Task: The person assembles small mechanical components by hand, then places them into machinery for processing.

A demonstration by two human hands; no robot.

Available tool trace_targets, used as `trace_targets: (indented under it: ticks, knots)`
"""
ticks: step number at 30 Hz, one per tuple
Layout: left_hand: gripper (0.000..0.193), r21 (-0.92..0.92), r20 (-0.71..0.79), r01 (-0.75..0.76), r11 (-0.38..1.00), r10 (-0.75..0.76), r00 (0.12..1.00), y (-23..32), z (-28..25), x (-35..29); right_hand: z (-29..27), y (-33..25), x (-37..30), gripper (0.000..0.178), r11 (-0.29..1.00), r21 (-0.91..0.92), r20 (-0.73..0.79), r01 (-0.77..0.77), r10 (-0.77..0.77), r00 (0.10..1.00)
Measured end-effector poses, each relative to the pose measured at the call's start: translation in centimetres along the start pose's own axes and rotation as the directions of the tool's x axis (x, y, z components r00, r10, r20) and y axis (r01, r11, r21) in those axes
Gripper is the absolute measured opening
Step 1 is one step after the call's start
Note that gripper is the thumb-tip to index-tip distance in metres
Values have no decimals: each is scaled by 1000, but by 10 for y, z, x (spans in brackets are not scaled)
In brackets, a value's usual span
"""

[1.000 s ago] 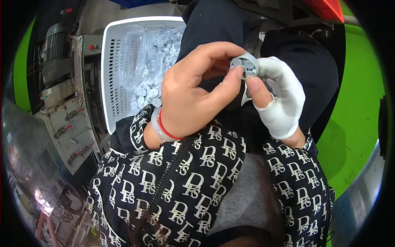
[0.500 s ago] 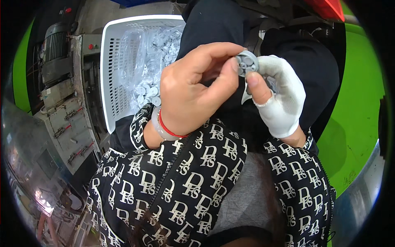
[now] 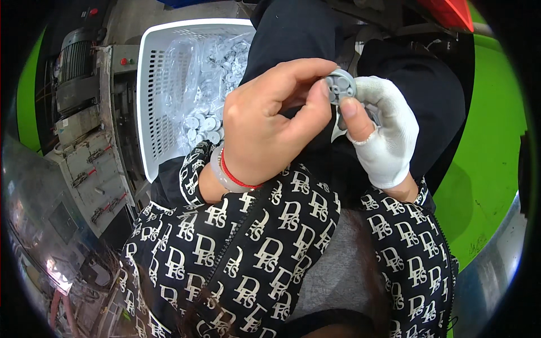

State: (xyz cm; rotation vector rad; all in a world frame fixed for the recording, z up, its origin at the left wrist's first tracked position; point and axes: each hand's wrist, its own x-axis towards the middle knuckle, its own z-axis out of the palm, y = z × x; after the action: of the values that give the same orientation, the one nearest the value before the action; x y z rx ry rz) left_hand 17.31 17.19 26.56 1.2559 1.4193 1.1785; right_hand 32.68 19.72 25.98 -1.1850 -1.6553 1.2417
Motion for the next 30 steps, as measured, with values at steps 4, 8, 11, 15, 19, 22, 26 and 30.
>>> trace_targets:
  ticks: [4, 8, 11, 15, 19, 22, 26, 30]
  knots:
    - [22, -16, 18, -34, 999, 34, 999, 0, 1, -1, -1, 1, 0, 15, 995, 81, -2, -65, 65, 998]
    - [24, -44, 17, -7, 999, 8, 1000, -1, 2, -1, 0, 2, -2, 16, 998, 59, -18, -20, 21, 1000]
    - [23, -35, 40, -42, 998, 44, 998, 0, -2, -1, 0, 0, -2, 17, 996, 79, 3, -44, 44, 999]
    - [21, -228, 19, -6, 974, 10, 1000, 1, -2, 0, -1, -19, 5, 32, 857, 291, 66, -426, 426, 902]
    - [20, -93, -41, -110, 990, 107, 993, -29, -11, 10, -5, -26, 7, 33, 813, 349, 67, -467, 475, 877]
    - [13, -9, 74, -26, 1000, 26, 997, -34, -9, 9, -7, -23, 9, 33, 809, 363, 89, -462, 463, 882]
    - [24, 73, 166, 139, 988, -149, 975, -27, 1, 9, -12, -21, 12, 35, 781, 377, 154, -498, 477, 865]
    - [21, -315, 119, 59, 947, -22, 993, -17, 1, 7, -13, -21, 11, 37, 764, 395, 187, -510, 477, 859]
